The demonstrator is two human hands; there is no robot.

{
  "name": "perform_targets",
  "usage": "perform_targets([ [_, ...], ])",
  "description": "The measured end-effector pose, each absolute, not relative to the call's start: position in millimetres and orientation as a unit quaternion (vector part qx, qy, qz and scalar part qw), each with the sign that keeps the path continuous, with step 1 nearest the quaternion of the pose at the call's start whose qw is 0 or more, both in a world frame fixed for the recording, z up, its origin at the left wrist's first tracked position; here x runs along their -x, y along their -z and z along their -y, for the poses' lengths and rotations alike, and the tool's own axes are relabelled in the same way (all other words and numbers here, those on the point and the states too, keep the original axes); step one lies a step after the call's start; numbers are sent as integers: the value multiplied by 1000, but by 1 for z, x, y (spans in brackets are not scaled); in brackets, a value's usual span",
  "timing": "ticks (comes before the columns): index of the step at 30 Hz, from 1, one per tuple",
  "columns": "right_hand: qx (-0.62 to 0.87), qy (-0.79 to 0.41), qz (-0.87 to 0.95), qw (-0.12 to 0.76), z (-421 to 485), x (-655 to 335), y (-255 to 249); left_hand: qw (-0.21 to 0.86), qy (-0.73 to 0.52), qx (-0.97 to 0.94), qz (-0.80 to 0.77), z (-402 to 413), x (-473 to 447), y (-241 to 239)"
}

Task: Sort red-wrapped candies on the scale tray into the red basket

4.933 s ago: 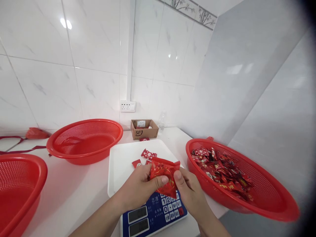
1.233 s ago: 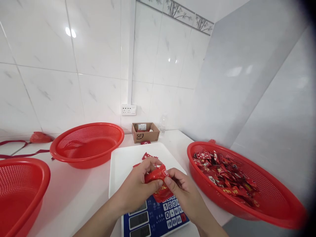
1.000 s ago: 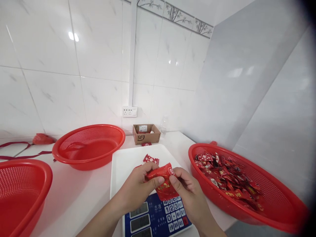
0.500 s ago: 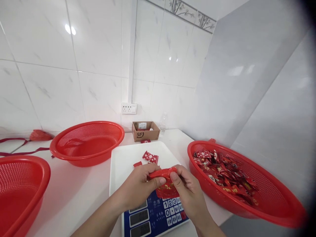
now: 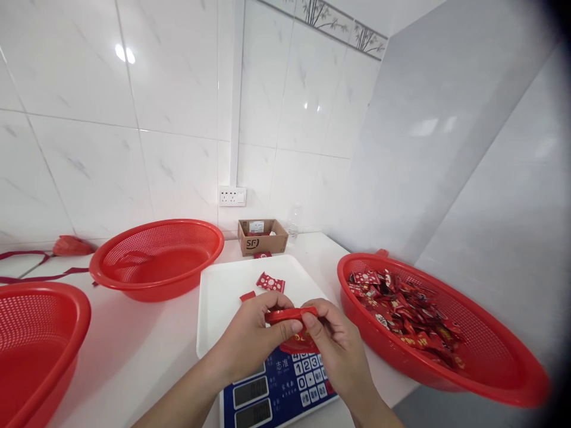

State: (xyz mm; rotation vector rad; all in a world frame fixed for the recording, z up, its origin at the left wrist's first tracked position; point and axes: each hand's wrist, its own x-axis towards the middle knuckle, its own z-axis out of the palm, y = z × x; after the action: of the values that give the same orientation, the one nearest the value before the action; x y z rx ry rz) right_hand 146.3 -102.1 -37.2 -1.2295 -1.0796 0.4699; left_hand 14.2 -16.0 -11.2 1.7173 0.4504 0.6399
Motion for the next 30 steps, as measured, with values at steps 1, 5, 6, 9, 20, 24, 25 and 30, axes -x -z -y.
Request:
perform_targets([
  [1, 544, -204, 481, 657, 102, -145, 36, 581, -277, -740, -194, 16, -14, 11],
  [5, 547, -210, 487, 648, 104, -140, 33, 531, -296, -770, -196, 18, -11, 9],
  [6, 546, -214, 488, 646, 104, -139, 32, 516, -299, -778, -198, 18, -10, 8],
  [9, 542, -224, 504, 634, 104, -137, 32, 474, -301, -802, -205, 19, -9, 7],
  [20, 580, -237, 501, 597, 105, -143, 35, 603, -333, -702, -181, 16, -11, 8],
  [24, 585, -216, 473, 623, 106, -144, 33, 658, -295, -680, -133, 12, -12, 11],
  [25, 581, -219, 462, 633, 106, -143, 32, 664, -281, -681, -125, 12, -12, 11],
  [30, 522, -287, 421, 684, 106, -137, 26, 648, -293, -693, -116, 13, -11, 8],
])
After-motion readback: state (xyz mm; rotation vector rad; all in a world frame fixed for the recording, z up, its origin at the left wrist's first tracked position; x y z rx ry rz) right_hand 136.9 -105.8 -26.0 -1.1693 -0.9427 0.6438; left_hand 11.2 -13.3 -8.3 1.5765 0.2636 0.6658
